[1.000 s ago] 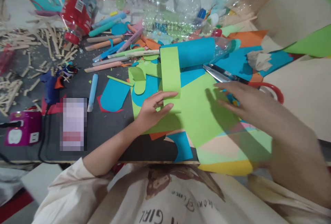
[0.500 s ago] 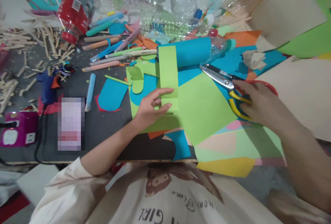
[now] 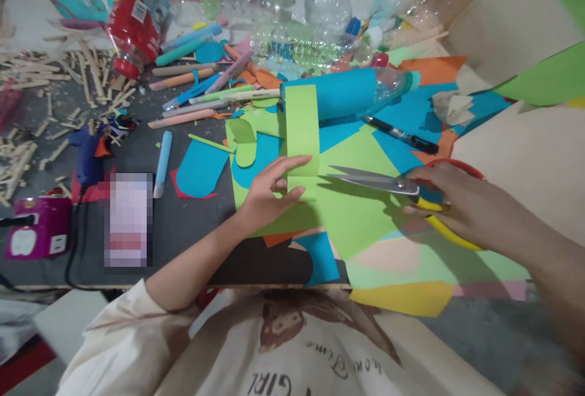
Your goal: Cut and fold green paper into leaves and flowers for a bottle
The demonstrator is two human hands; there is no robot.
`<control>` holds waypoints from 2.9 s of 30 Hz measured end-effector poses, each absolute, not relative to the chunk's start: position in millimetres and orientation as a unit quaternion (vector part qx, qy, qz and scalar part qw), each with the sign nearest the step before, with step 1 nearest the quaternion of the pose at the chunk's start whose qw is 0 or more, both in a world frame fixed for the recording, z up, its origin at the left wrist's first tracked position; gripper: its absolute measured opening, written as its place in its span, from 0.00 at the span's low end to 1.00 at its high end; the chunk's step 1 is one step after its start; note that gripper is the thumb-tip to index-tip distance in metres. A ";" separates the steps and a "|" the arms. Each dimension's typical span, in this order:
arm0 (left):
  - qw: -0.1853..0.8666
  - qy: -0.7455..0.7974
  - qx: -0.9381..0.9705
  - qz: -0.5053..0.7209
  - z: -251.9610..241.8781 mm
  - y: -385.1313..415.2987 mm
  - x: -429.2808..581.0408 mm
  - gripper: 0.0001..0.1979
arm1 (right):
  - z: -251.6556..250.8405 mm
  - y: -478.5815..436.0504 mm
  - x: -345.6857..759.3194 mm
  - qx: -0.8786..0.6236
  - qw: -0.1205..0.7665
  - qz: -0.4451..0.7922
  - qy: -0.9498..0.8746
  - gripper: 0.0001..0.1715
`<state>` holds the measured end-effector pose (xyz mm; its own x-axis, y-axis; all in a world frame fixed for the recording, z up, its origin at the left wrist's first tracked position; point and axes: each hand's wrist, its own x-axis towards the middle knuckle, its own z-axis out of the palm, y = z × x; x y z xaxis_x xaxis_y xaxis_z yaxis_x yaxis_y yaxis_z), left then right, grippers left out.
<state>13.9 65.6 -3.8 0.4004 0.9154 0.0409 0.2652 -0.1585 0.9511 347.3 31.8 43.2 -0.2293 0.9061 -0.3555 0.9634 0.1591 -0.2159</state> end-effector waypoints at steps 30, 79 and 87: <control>0.397 0.333 0.775 0.361 0.1 62.0 14.6 0.19 | 57.6 47.4 293.5 0.516 0.075 -0.208 0.828 0.48; 0.432 0.496 0.664 0.354 11.6 67.7 13.3 0.10 | 41.9 57.5 378.3 0.639 0.067 -0.120 0.757 0.22; 0.464 0.498 0.637 0.362 0.3 68.0 17.0 0.09 | 78.5 72.3 353.4 0.643 -0.027 -0.106 0.758 0.23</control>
